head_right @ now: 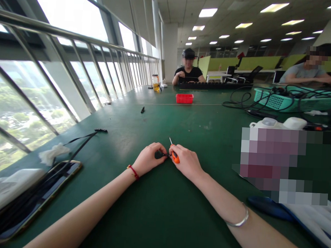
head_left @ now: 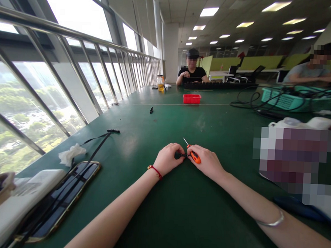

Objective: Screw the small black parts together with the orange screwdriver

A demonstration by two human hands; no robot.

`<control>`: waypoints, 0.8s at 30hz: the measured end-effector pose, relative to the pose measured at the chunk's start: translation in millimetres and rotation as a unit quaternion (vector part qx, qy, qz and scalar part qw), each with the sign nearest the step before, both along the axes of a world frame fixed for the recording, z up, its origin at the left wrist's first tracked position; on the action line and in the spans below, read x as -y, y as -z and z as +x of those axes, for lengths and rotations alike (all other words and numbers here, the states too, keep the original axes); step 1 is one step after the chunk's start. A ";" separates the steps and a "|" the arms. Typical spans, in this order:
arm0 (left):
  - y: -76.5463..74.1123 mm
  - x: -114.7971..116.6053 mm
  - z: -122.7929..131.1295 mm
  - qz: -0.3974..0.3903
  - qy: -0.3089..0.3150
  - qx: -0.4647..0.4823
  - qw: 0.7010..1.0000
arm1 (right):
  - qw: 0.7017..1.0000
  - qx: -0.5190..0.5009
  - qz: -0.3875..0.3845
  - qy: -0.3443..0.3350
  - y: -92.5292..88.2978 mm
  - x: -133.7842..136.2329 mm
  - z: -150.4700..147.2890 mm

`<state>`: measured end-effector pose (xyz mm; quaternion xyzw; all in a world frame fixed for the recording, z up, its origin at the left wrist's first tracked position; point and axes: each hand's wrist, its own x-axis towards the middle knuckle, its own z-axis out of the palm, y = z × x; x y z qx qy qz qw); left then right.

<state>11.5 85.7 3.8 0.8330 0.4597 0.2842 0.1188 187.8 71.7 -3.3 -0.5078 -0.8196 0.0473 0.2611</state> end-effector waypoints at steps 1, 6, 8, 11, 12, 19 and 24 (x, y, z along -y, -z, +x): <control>-0.1 0.0 0.0 0.002 0.001 -0.002 1.000 | 1.000 -0.003 -0.001 0.003 0.0 0.0 0.0; 0.2 -0.9 -0.6 0.008 -0.005 0.001 1.000 | 1.000 -0.007 0.002 0.011 -0.8 1.1 -0.4; 0.3 -1.4 -0.8 0.010 -0.002 -0.001 1.000 | 1.000 -0.006 0.006 0.003 -0.8 1.6 -0.5; -0.1 -1.5 -0.8 0.010 0.005 -0.008 1.000 | 1.000 -0.012 0.012 -0.001 -0.1 2.0 -0.7; -0.4 -1.3 -0.7 0.008 0.004 -0.008 1.000 | 1.000 -0.017 0.014 0.000 0.3 2.0 -0.8; 0.1 -1.3 -0.5 -0.021 0.000 0.009 1.000 | 0.997 -0.074 0.002 0.022 2.9 0.2 -1.2; -0.2 -1.2 -1.0 -0.009 -0.002 0.010 1.000 | 0.987 -0.159 -0.010 0.007 5.9 -5.4 1.9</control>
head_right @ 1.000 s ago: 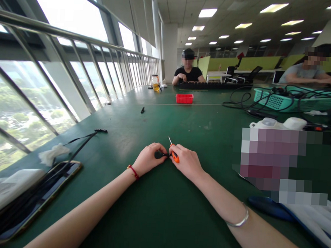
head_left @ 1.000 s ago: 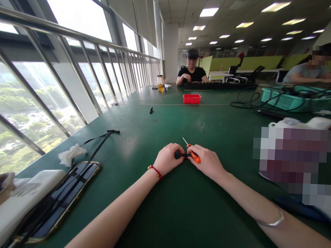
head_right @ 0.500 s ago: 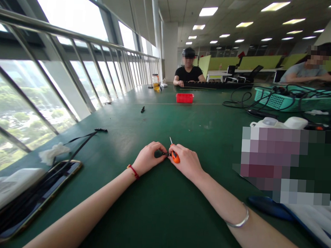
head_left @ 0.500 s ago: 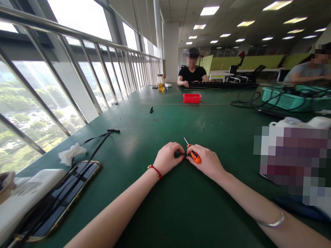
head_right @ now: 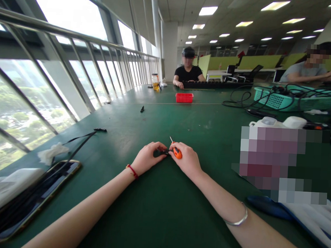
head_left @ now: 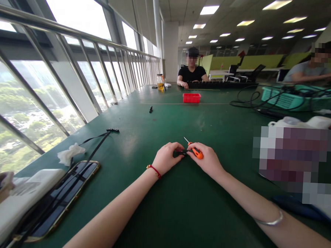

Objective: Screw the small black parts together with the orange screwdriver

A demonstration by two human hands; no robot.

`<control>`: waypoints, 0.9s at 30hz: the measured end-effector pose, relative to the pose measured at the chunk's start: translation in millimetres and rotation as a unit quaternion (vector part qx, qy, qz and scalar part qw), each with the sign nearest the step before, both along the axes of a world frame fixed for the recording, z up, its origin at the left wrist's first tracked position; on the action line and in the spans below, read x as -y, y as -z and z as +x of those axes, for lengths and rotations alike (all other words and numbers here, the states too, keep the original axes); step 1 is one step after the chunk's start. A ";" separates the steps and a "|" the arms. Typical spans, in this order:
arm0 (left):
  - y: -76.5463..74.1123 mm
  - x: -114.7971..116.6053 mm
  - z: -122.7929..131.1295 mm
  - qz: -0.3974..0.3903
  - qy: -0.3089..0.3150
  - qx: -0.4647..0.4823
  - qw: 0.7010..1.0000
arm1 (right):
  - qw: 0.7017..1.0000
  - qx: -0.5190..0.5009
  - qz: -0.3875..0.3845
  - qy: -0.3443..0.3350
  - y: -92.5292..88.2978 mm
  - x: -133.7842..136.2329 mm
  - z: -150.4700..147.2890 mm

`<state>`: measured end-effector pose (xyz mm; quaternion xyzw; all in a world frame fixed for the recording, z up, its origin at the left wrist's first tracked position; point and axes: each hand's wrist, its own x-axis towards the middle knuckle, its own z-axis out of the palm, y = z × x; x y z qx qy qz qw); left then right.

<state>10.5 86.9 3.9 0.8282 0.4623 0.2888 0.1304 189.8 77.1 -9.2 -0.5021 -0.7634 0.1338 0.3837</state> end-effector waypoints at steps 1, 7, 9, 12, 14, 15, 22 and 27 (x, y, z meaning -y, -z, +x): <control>-0.8 0.6 -0.2 0.013 0.001 0.003 1.000 | 1.000 -0.026 -0.006 -0.004 0.5 -1.2 0.8; -5.2 5.3 -1.9 0.122 -0.004 0.022 0.992 | 0.989 -0.143 -0.032 -0.023 0.3 -4.3 2.8; -5.0 5.2 -2.5 0.137 -0.005 0.016 0.990 | 0.989 -0.142 -0.037 -0.027 -0.7 -3.3 2.4; -3.5 3.8 -3.3 0.143 -0.013 0.009 0.990 | 0.990 -0.133 -0.041 -0.027 -2.3 -1.4 1.7; -2.8 3.0 -3.6 0.150 -0.021 -0.001 0.988 | 0.990 -0.130 -0.041 -0.026 -3.0 -0.6 1.4; -2.6 3.0 -3.7 0.157 -0.024 -0.008 0.987 | 0.990 -0.130 -0.041 -0.025 -3.0 -0.6 1.4; -4.3 5.9 -2.4 0.216 -0.028 -0.056 0.974 | 0.990 -0.134 -0.044 -0.026 0.3 -3.5 2.6; -3.2 5.0 -0.7 0.217 0.001 -0.054 0.975 | 0.989 -0.133 -0.040 -0.042 0.0 -3.0 1.5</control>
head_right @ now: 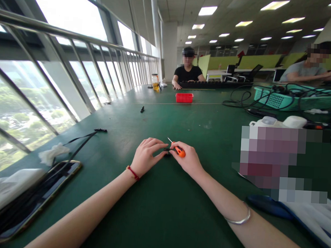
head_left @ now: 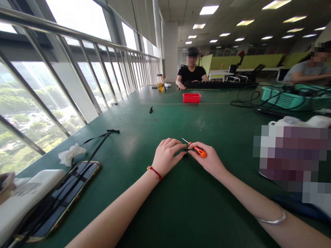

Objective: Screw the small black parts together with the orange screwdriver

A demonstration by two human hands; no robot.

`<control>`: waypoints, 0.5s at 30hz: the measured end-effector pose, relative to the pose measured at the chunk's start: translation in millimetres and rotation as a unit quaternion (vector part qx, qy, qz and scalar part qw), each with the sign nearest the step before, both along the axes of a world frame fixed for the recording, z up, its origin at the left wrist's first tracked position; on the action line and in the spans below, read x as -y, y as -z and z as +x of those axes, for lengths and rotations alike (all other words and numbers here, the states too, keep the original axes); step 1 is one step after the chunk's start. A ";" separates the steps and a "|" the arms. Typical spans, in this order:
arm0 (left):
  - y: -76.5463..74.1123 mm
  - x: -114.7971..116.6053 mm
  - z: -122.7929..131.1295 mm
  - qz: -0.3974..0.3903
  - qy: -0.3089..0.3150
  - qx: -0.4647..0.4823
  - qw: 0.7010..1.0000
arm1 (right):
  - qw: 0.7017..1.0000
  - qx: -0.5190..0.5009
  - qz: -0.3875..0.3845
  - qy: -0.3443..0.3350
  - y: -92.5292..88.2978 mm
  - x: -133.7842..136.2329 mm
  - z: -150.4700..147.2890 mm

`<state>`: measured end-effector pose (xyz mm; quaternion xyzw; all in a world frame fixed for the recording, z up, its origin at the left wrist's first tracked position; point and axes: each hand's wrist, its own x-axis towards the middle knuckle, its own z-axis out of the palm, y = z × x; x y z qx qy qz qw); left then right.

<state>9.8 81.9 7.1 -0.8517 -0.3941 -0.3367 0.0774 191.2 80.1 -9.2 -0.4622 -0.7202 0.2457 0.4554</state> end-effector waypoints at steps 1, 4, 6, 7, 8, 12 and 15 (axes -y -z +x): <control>0.2 -0.3 0.2 -0.006 0.002 0.005 1.000 | 1.000 0.005 0.002 -0.004 -0.6 0.8 -0.5; 0.3 -1.1 0.1 -0.040 0.011 0.024 0.999 | 1.000 0.020 0.006 -0.013 -2.9 3.6 -1.3; 0.1 -1.6 -0.7 -0.068 0.012 0.050 0.996 | 1.000 0.015 0.010 -0.003 -4.8 5.1 -0.8; 0.0 -1.8 -1.3 -0.081 0.011 0.067 0.994 | 1.000 0.008 0.013 0.007 -5.8 5.5 0.0; 0.1 -2.0 -1.9 -0.095 0.013 0.083 0.992 | 1.000 -0.002 0.017 0.022 -6.8 5.5 1.0; 2.1 -1.9 -3.1 -0.162 0.042 0.079 0.983 | 0.996 -0.042 0.018 0.075 -10.0 3.2 6.1; 5.8 -1.0 -1.2 -0.203 0.049 0.045 0.977 | 0.995 -0.040 0.005 0.087 -9.6 1.1 8.1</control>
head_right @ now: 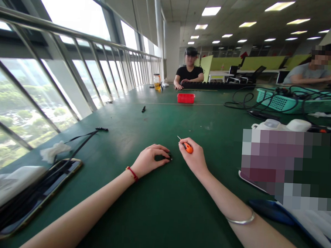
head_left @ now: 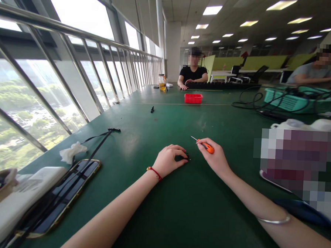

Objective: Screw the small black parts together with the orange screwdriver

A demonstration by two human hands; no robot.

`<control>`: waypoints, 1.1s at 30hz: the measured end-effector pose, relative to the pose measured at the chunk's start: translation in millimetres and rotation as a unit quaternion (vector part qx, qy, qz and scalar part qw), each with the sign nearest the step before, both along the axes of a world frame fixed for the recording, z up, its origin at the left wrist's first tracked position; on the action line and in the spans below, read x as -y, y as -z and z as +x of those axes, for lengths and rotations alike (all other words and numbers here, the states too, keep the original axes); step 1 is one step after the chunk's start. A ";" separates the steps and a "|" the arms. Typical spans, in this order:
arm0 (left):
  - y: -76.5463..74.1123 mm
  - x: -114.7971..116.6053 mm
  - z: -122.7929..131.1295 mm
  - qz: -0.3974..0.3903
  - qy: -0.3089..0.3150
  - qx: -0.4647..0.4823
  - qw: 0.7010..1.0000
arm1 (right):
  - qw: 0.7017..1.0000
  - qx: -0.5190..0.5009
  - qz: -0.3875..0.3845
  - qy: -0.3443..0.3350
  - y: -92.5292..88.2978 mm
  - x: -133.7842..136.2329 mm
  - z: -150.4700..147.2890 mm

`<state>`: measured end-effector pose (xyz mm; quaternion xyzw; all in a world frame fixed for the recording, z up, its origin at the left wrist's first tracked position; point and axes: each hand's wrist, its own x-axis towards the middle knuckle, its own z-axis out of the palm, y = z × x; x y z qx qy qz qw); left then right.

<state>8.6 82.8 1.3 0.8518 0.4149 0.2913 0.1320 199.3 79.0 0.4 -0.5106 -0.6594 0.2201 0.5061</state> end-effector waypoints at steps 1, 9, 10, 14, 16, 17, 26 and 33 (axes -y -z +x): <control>1.3 0.2 1.0 -0.010 0.001 -0.002 1.000 | 1.000 0.006 -0.001 -0.002 0.6 -0.4 0.1; -14.0 -13.6 -32.3 -0.026 -0.119 0.044 0.992 | 0.999 0.033 -0.008 -0.013 2.9 2.0 -1.9; -18.4 -15.8 -47.5 -0.026 -0.152 0.035 0.987 | 0.999 0.036 -0.010 -0.015 2.6 2.4 -2.1; -26.9 -17.1 -119.5 0.002 -0.309 -0.037 0.950 | 0.998 0.052 -0.016 -0.024 1.3 3.2 -3.0; -25.6 -14.0 -148.1 0.014 -0.367 -0.059 0.928 | 0.998 0.057 -0.017 -0.026 0.9 3.3 -3.4; -24.6 -12.2 -158.1 0.008 -0.382 -0.065 0.922 | 0.998 0.059 -0.016 -0.027 0.7 3.5 -3.5; -32.1 -4.4 -180.3 0.008 -0.430 -0.042 0.902 | 0.996 0.086 -0.016 -0.034 -0.4 7.0 -4.5; -28.8 -3.4 -180.2 -0.029 -0.425 -0.010 0.905 | 0.994 0.099 -0.006 -0.040 -0.6 6.7 -4.4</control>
